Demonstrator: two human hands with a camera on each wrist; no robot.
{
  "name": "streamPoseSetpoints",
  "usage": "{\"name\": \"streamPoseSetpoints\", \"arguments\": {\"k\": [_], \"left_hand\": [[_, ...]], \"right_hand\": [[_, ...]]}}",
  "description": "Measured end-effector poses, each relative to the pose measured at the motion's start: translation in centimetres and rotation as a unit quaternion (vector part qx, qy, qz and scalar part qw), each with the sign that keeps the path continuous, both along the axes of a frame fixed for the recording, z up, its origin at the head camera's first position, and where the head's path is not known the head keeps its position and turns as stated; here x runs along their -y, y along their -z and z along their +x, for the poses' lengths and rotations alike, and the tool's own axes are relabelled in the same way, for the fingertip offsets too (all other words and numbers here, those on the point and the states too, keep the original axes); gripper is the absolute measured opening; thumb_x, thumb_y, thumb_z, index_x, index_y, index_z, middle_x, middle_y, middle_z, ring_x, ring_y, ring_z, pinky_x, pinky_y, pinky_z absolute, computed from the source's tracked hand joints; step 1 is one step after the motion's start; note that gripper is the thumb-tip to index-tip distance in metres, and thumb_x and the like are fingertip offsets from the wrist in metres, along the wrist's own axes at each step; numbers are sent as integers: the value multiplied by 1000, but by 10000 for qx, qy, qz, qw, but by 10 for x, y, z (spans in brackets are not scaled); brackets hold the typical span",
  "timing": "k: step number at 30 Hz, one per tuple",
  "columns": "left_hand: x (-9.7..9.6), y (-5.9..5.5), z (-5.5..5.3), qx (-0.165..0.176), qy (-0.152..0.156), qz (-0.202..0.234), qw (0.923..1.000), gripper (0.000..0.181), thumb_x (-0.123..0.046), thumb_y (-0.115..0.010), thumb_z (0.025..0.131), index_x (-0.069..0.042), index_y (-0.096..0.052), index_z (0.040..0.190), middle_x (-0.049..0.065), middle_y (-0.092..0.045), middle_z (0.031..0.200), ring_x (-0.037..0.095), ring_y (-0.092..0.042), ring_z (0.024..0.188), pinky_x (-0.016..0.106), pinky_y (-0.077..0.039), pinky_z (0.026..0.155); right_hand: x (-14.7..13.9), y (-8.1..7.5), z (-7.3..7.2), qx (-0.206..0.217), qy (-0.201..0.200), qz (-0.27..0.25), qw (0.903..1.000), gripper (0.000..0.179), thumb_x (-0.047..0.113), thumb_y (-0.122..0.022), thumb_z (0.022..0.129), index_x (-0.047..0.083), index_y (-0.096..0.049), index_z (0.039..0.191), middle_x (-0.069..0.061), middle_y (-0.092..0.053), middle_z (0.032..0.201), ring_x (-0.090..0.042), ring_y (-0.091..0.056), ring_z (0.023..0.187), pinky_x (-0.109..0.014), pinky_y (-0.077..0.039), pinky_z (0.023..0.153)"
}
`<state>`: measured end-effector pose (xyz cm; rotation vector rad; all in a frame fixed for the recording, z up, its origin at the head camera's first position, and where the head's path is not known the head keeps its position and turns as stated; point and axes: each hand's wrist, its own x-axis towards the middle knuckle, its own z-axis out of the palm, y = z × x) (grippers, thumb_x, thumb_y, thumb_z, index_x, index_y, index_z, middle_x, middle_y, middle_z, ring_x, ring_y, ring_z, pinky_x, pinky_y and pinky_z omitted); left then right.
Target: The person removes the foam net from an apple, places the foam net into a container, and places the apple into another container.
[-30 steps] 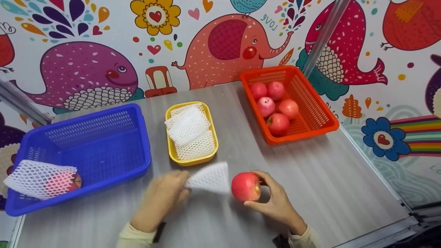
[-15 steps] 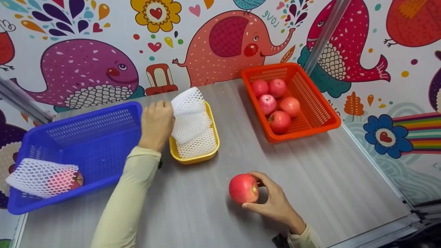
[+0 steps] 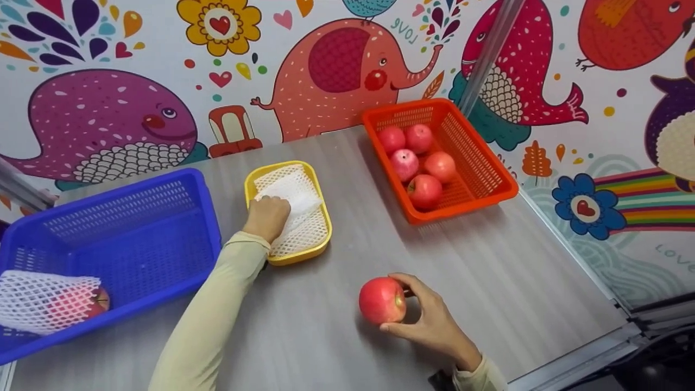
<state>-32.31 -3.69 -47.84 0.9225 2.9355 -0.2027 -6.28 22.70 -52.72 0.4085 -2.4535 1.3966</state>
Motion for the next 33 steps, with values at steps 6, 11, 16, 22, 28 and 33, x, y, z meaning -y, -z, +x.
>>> {"name": "streamPoseSetpoints", "arguments": {"k": [6,11,16,22,28,33], "left_hand": [[15,-37,22,291,-330,248,9987,12,4,-62,92,6,-68,102,25,-64,98,43,-61,94,59,-52,80],[31,-56,62,-463,-332,901,9943,14,-2,-68,87,6,-65,98,23,-62,94,41,-60,88,55,-52,73],[53,-48,117,-1536,60,1884,9700,23,-2,-74,77,3,-62,97,19,-64,90,39,-61,81,51,-50,61],[76,-20,192,-898,-214,2302,9688,46,-13,-84,74,-3,-66,115,15,-67,108,37,-63,98,53,-53,73],[86,-4,226,161,-795,2081,9747,48,-22,-84,79,-6,-66,121,12,-66,114,35,-63,103,54,-52,79],[90,0,229,309,-1007,2035,9734,48,-25,-84,79,-7,-66,120,11,-66,114,35,-63,104,53,-52,80]], "right_hand": [[5,-24,3,6,42,-116,9999,77,10,-94,62,-1,-58,129,-3,-66,117,-20,-64,98,-35,-53,81],[4,-33,4,43,88,-109,9999,75,10,-94,63,-2,-58,128,-3,-66,117,-19,-64,97,-35,-53,80],[-1,-35,4,6,179,-59,9998,77,11,-94,63,-3,-58,129,-4,-66,120,-19,-63,98,-40,-54,79],[-5,-42,1,106,301,-26,9995,77,11,-94,63,-3,-58,130,-4,-66,122,-18,-63,99,-42,-53,79],[-8,-33,-6,132,375,49,9992,80,12,-95,62,-1,-58,131,-3,-65,123,-17,-62,101,-43,-53,79],[-17,-14,-14,67,341,176,9992,84,20,-97,62,11,-58,136,3,-64,126,-16,-61,102,-41,-52,82]]}}
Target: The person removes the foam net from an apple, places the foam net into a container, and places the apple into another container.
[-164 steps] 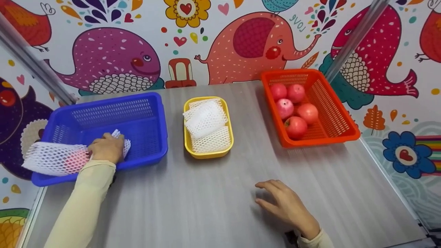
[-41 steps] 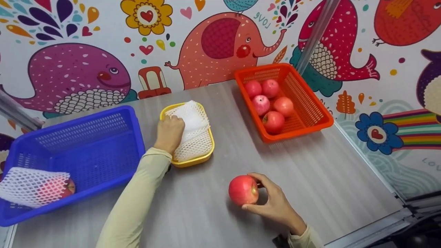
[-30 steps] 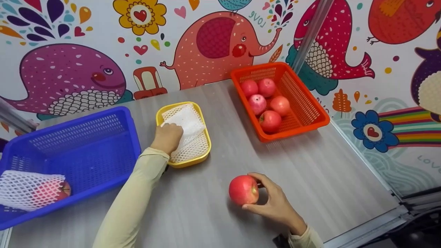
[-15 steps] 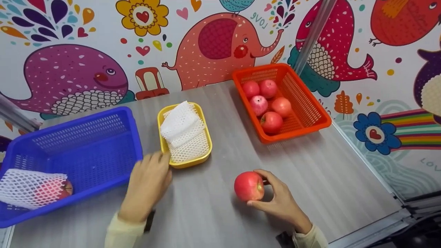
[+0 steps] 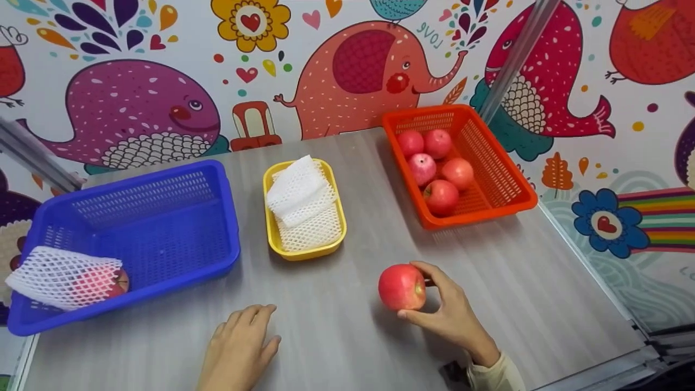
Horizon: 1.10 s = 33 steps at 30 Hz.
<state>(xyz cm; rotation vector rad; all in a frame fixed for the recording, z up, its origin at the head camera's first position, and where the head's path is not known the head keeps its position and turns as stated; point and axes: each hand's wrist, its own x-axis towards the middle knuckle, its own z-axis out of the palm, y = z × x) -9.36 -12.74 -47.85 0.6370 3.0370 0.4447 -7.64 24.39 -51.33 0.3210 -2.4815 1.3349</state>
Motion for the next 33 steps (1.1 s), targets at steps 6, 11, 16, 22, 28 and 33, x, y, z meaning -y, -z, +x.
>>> {"name": "streamPoseSetpoints", "arguments": {"k": [6,11,16,22,28,33], "left_hand": [[-2,1,-3,244,-46,23,9997,46,-28,-82,82,-8,-66,121,11,-66,115,35,-61,107,55,-51,83],[3,3,-1,428,-147,33,9990,47,-29,-82,82,-8,-66,121,11,-65,116,36,-61,108,56,-51,83],[8,6,1,718,-281,0,9970,46,-31,-80,84,-9,-66,122,11,-65,117,36,-60,109,57,-50,84],[12,7,2,793,-378,-29,9961,46,-33,-79,85,-10,-66,123,11,-65,118,36,-60,109,57,-50,85],[13,8,4,782,-390,36,9962,46,-33,-78,86,-10,-65,123,11,-64,118,36,-60,110,57,-50,86],[14,8,4,895,-452,2,9950,46,-33,-78,86,-10,-65,124,11,-64,120,37,-60,111,57,-49,86]], "right_hand": [[-27,-20,-14,-355,1,481,9982,85,23,-96,64,11,-56,138,3,-63,127,-15,-59,104,-30,-49,85],[-76,-61,-45,-1022,103,1149,9881,84,17,-96,64,5,-56,137,-4,-62,124,-21,-55,106,-29,-46,88],[-131,-91,-86,-206,1041,1637,9808,82,37,-90,73,2,-52,137,-12,-61,121,-27,-53,105,-45,-47,86],[-174,-84,-133,1380,1430,2572,9457,87,56,-79,78,-1,-45,134,-23,-57,116,-40,-54,99,-59,-50,80],[-187,-57,-161,2364,1090,3239,9096,78,58,-76,79,-3,-48,119,-23,-60,103,-40,-57,92,-59,-51,77],[-188,-54,-173,2930,945,3221,8953,77,65,-74,78,-1,-52,111,-21,-60,98,-39,-55,89,-52,-47,74]]}}
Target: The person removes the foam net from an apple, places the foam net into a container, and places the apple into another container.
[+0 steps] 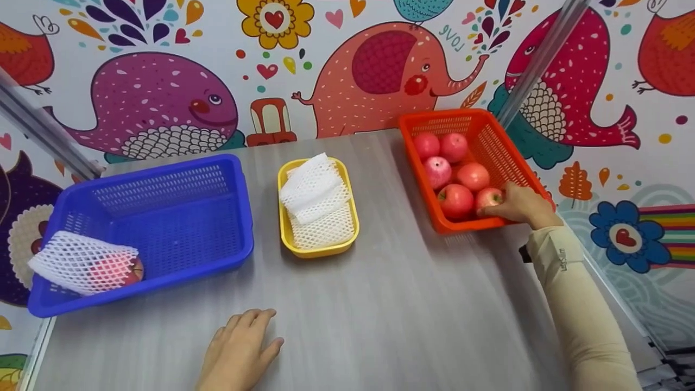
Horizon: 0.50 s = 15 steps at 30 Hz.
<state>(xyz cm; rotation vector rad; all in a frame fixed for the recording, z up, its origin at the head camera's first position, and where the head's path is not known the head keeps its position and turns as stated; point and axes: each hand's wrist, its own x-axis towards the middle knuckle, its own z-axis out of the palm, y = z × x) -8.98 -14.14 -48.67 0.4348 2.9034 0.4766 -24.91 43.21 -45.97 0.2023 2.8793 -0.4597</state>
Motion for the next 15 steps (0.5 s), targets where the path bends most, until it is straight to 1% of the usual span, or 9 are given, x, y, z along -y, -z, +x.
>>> {"name": "streamPoseSetpoints", "arguments": {"k": [4,9,12,15], "left_hand": [[0,-1,0,64,-26,-9,10000,46,-33,-77,87,-10,-65,124,11,-64,120,37,-59,111,58,-49,87],[1,-3,-2,124,-89,-40,9999,45,-34,-77,88,-10,-65,125,12,-64,121,37,-59,112,58,-48,88],[4,-6,-2,148,-142,-57,9998,45,-34,-76,89,-11,-65,125,11,-64,122,37,-59,113,58,-48,89],[9,-10,-4,200,-213,-50,9996,44,-34,-74,90,-11,-65,126,11,-63,122,37,-58,113,59,-47,90]], "right_hand": [[1,0,-4,150,37,-64,9999,71,60,-76,78,-1,-53,106,-19,-58,94,-39,-53,88,-48,-44,74],[5,-1,-6,59,101,-108,9999,60,53,-75,81,2,-54,102,-17,-58,92,-37,-53,88,-46,-43,73],[9,-5,1,-215,93,-6,9997,55,50,-74,84,2,-55,104,-17,-58,91,-38,-54,86,-48,-43,71],[24,-13,18,-812,113,40,9966,49,43,-71,90,1,-57,111,-19,-60,94,-39,-54,86,-52,-45,71]]}}
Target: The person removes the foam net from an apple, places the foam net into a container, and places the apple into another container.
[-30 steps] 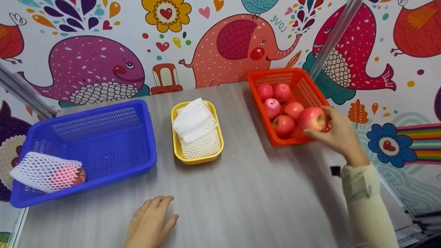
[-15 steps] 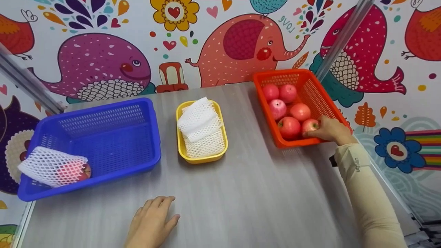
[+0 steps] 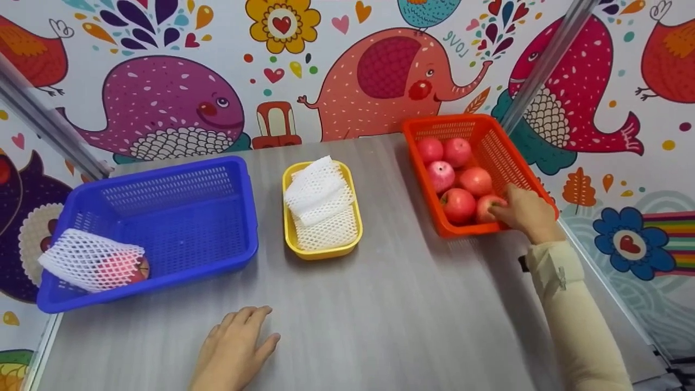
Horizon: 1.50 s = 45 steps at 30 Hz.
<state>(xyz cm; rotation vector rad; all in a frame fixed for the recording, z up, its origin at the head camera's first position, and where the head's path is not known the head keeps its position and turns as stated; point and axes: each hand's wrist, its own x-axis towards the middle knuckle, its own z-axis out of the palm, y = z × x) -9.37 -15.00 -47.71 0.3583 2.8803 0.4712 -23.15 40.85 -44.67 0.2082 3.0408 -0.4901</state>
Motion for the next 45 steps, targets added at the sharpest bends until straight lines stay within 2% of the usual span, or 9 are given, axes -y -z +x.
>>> {"name": "streamPoseSetpoints", "arguments": {"k": [5,10,14,20,24,28,35,40,45], "left_hand": [[14,-8,-4,12,-305,-13,9995,45,-34,-72,92,-9,-64,128,14,-63,125,41,-57,115,63,-44,91],[24,-17,-9,-336,-567,20,9978,44,-34,-70,93,-9,-64,129,15,-63,127,43,-57,116,67,-45,89],[25,-20,-12,-521,-520,61,9973,43,-33,-70,93,-9,-65,128,14,-63,125,41,-58,115,66,-47,86],[23,-18,-15,-969,-328,185,9946,40,-32,-72,92,-9,-67,124,12,-66,121,38,-61,111,62,-50,84],[31,-18,-25,-2181,208,639,9736,32,-23,-77,87,-8,-71,115,10,-69,111,33,-65,100,54,-54,80],[63,-36,-61,-3061,917,550,9460,29,-6,-77,83,-4,-70,111,14,-69,106,35,-65,94,51,-55,80],[152,-71,-138,-1462,544,-1197,9805,53,12,-69,78,10,-54,129,39,-47,131,61,-41,119,73,-37,94],[192,-54,-153,-438,280,-2123,9758,61,12,-65,82,11,-44,139,46,-29,141,71,-17,128,80,-23,98],[199,-33,-161,-63,406,-2267,9731,58,4,-68,81,13,-47,134,45,-44,130,71,-29,122,81,-22,97]], "right_hand": [[59,-6,39,-1470,-427,-212,9880,30,28,-69,93,4,-63,111,-16,-66,98,-34,-60,86,-53,-51,71],[119,4,77,-2835,-1471,-238,9473,22,20,-80,85,8,-69,100,-5,-70,89,-22,-64,77,-41,-54,63],[145,14,96,-3192,-1969,-505,9257,26,18,-85,80,9,-71,100,-1,-70,89,-17,-64,79,-37,-55,66],[157,22,105,-3177,-2202,-581,9204,27,20,-85,80,9,-71,100,0,-71,89,-15,-65,78,-36,-56,67],[155,24,108,-3211,-2288,-615,9169,28,18,-86,78,10,-71,100,0,-71,89,-14,-64,77,-35,-56,66],[151,25,111,-3263,-2298,-619,9148,28,16,-88,75,11,-71,98,1,-71,87,-13,-64,76,-35,-56,64],[152,31,115,-2889,-2160,-677,9302,26,21,-86,78,14,-70,98,3,-70,87,-12,-64,79,-36,-55,65],[154,36,119,-2490,-2061,-768,9432,27,27,-86,80,18,-70,99,5,-69,88,-9,-63,82,-35,-55,67],[154,38,122,-2226,-1958,-836,9514,27,30,-85,81,18,-70,100,7,-68,89,-8,-63,83,-36,-54,69]]}}
